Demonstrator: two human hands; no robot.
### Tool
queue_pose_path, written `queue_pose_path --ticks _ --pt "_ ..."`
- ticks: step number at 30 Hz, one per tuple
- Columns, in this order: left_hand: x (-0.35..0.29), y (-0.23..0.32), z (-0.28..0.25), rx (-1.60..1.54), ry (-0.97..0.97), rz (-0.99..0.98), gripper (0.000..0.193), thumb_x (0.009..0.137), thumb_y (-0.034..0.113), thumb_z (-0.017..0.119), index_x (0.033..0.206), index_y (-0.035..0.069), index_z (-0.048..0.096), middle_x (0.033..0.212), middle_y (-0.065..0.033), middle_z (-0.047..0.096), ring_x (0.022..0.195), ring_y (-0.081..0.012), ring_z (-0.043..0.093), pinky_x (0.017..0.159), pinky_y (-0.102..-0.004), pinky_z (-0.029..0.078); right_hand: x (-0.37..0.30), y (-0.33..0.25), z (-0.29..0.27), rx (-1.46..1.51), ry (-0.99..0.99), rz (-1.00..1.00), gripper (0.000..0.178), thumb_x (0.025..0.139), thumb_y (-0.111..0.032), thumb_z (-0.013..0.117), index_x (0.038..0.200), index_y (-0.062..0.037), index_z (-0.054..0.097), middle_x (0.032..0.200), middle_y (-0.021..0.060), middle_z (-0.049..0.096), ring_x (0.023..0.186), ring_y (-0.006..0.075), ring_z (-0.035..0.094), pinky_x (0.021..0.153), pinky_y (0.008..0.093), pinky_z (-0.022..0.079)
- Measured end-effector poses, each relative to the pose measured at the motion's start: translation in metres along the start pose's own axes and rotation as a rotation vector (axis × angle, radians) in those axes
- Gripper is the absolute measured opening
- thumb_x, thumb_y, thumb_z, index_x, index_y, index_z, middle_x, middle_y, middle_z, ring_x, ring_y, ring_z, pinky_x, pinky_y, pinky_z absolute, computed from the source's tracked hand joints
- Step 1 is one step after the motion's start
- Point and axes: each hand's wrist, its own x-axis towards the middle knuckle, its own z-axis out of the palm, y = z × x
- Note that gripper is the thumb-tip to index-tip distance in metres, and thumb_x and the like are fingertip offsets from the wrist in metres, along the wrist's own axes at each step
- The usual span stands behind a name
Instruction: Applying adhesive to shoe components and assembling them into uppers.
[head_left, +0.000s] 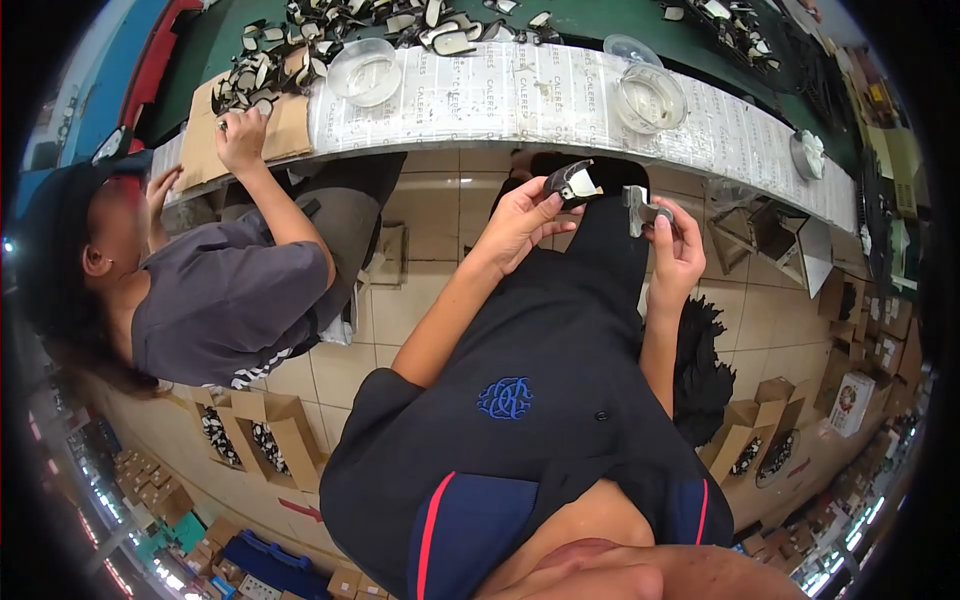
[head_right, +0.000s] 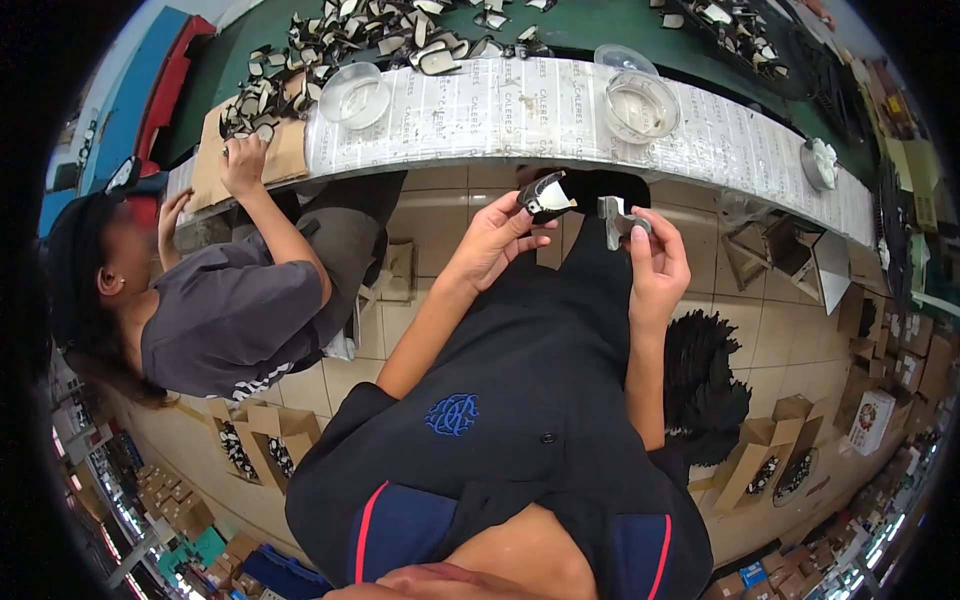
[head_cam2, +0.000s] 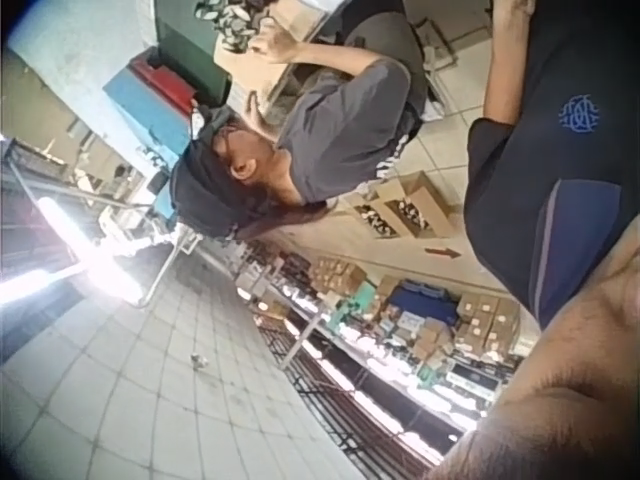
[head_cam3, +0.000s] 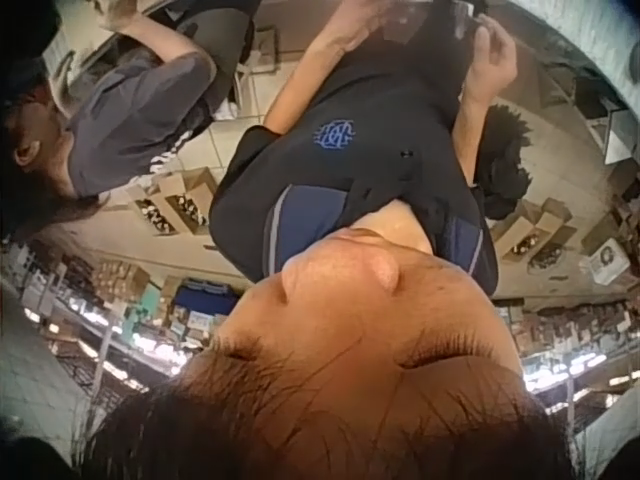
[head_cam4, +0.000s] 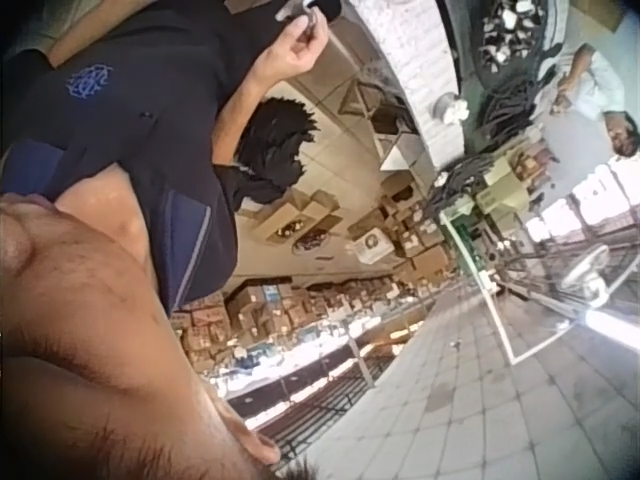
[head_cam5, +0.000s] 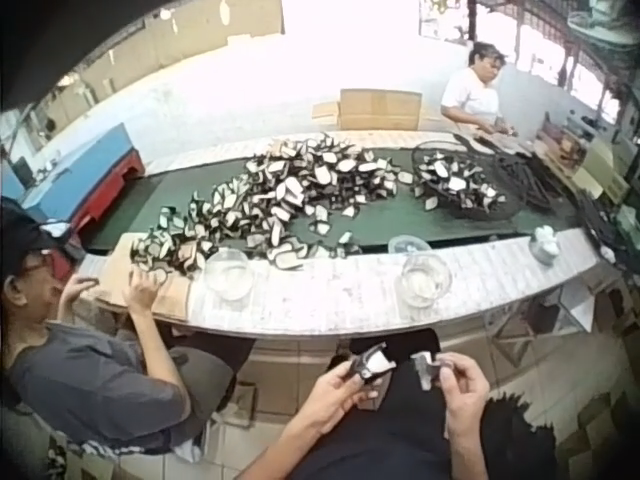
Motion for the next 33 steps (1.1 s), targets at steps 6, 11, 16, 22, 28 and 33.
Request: queue_pose_path --ticks 6,11,16,22,28,33 --pt "-0.011 -0.008 -0.015 0.113 0.000 -0.068 0.032 0.096 0.017 0.061 0.124 0.003 0.055 0.114 -0.0073 0.064 0.103 -0.0174 0.063 0.081 -0.0287 0.053 -0.005 0.003 0.004 0.026 -0.003 -0.022 0.022 0.094 -0.005 0.060 0.114 0.0038 0.061 0.117 0.0097 0.062 0.095 0.0117 0.060 0.081 0.0255 0.052" --pt "-0.007 0.002 -0.020 0.228 0.009 -0.077 0.034 0.097 0.018 0.060 0.127 0.002 0.054 0.117 -0.0067 0.062 0.102 -0.0164 0.063 0.082 -0.0284 0.053 0.000 0.003 0.013 0.002 -0.054 -0.133 0.021 0.090 0.002 0.063 0.111 0.0033 0.063 0.116 0.0106 0.061 0.096 0.0127 0.060 0.081 0.0251 0.052" --pt "0.012 0.018 -0.013 0.239 0.105 0.074 0.043 0.096 0.020 0.062 0.132 0.001 0.050 0.118 -0.0086 0.063 0.098 -0.0171 0.064 0.081 -0.0277 0.055 0.018 -0.023 0.025 -0.290 -0.125 -0.340 0.022 0.082 0.005 0.068 0.104 0.0020 0.066 0.110 0.0151 0.064 0.095 0.0214 0.066 0.078 0.0283 0.055" --pt "0.025 0.027 0.005 0.227 0.109 0.110 0.037 0.096 0.016 0.062 0.128 0.000 0.054 0.110 -0.0070 0.065 0.095 -0.0155 0.064 0.079 -0.0300 0.055 0.038 -0.042 0.033 -0.476 -0.168 -0.656 0.028 0.075 0.005 0.075 0.101 -0.0008 0.066 0.111 0.0162 0.064 0.093 0.0268 0.067 0.077 0.0320 0.056" --pt "0.030 0.027 0.017 0.197 0.117 0.110 0.034 0.094 0.014 0.063 0.125 0.000 0.057 0.111 -0.0063 0.064 0.096 -0.0132 0.062 0.080 -0.0301 0.055 0.042 -0.034 0.038 -0.477 -0.253 -0.688 0.032 0.074 0.006 0.075 0.104 -0.0002 0.065 0.113 0.0187 0.063 0.093 0.0263 0.067 0.077 0.0311 0.056" --pt "0.033 0.022 0.016 0.232 0.140 0.125 0.032 0.094 0.013 0.063 0.123 0.000 0.057 0.111 -0.0067 0.064 0.096 -0.0128 0.062 0.079 -0.0305 0.056 0.041 -0.025 0.039 -0.504 -0.305 -0.670 0.033 0.074 0.006 0.076 0.104 -0.0003 0.065 0.113 0.0179 0.062 0.092 0.0262 0.067 0.075 0.0308 0.057"
